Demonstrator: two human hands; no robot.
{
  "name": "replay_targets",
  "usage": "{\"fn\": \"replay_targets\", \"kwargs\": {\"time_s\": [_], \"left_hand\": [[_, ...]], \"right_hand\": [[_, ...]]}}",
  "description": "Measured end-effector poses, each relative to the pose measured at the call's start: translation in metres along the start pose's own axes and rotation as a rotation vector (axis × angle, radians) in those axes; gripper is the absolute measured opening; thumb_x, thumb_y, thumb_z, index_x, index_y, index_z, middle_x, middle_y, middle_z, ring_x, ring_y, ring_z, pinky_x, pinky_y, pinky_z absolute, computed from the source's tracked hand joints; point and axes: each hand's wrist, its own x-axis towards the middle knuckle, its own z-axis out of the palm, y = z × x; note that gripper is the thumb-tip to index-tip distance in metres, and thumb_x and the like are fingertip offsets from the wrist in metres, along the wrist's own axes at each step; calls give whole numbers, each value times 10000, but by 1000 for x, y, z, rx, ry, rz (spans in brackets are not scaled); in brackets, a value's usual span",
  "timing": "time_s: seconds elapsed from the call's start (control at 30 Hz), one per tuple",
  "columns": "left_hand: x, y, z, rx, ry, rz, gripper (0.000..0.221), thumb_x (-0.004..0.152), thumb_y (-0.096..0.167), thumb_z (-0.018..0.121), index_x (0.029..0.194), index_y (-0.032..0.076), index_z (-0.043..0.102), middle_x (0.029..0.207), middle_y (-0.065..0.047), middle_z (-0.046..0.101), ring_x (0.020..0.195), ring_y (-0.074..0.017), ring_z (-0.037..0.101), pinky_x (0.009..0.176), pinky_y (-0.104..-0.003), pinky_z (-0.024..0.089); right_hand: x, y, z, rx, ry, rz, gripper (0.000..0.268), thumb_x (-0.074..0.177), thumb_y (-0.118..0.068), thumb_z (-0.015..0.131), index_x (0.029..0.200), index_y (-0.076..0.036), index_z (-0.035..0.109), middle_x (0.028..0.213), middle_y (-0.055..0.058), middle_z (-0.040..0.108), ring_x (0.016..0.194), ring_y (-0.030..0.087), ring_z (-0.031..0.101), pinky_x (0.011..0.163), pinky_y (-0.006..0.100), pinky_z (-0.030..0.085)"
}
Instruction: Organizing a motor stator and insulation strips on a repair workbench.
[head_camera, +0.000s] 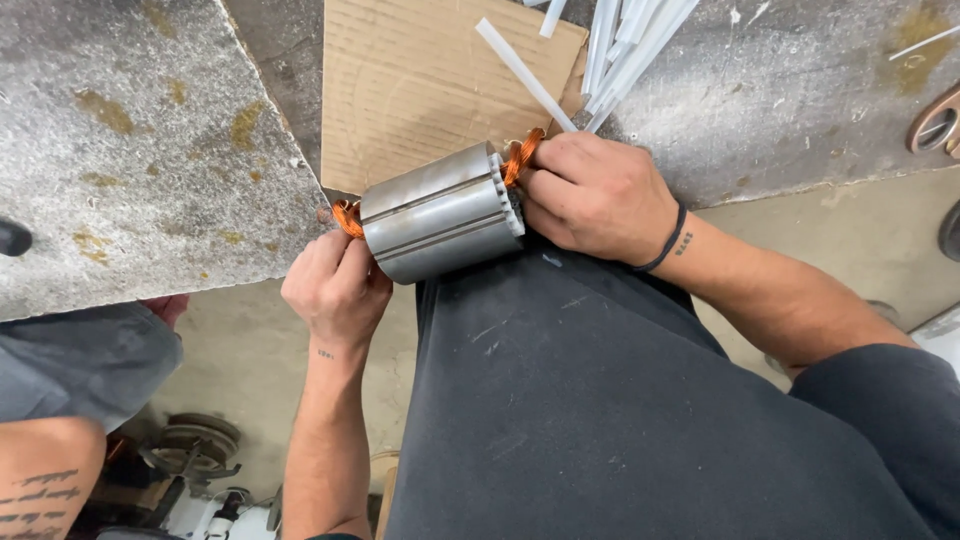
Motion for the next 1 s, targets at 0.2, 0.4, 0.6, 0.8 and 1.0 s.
{"fn": "replay_targets", "kwargs": {"time_s": [0.2, 0.4, 0.6, 0.8, 1.0], "left_hand": [[-10, -3, 1, 35, -1, 13, 222, 800, -48, 542, 665, 119, 598, 737, -29, 552, 519, -244, 487, 530, -341, 462], [7, -1, -2, 18, 21, 79, 226, 841, -51, 533, 672, 83, 601, 725, -53, 538, 524, -244, 456, 528, -337, 438], [0, 0, -3, -79, -63, 142, 180, 822, 13, 561, 675, 99, 619, 639, -53, 454, 496, -264, 459, 524, -360, 467], [21, -24, -15, -325, -680, 200, 339, 823, 297, 709, 685, 108, 463, 516, -93, 456, 495, -369, 573, 489, -494, 461], [41, -28, -14, -316, -1037, 223, 460, 821, 452, 679, 585, 108, 485, 460, -137, 527, 501, -444, 625, 504, -543, 493]], "right_hand": [[11, 2, -7, 51, -7, 25, 252, 1010, -169, 708, 782, -105, 620, 839, 33, 604, 822, 246, 704, 688, 306, 580], [10, 3, -10, -8, 8, -16, 211, 1064, -256, 626, 892, -168, 711, 868, -4, 627, 829, 196, 706, 668, 303, 518], [9, 10, -4, 63, 50, -123, 388, 1140, -246, 413, 914, -165, 717, 880, 12, 641, 787, 189, 681, 632, 278, 483], [16, 19, -6, 47, 12, -227, 391, 1139, -233, 419, 864, -175, 692, 808, 9, 575, 759, 200, 640, 615, 285, 466], [10, 22, -7, 24, -44, -252, 412, 1143, -250, 387, 879, -162, 690, 782, 13, 519, 668, 191, 550, 578, 306, 438]]}}
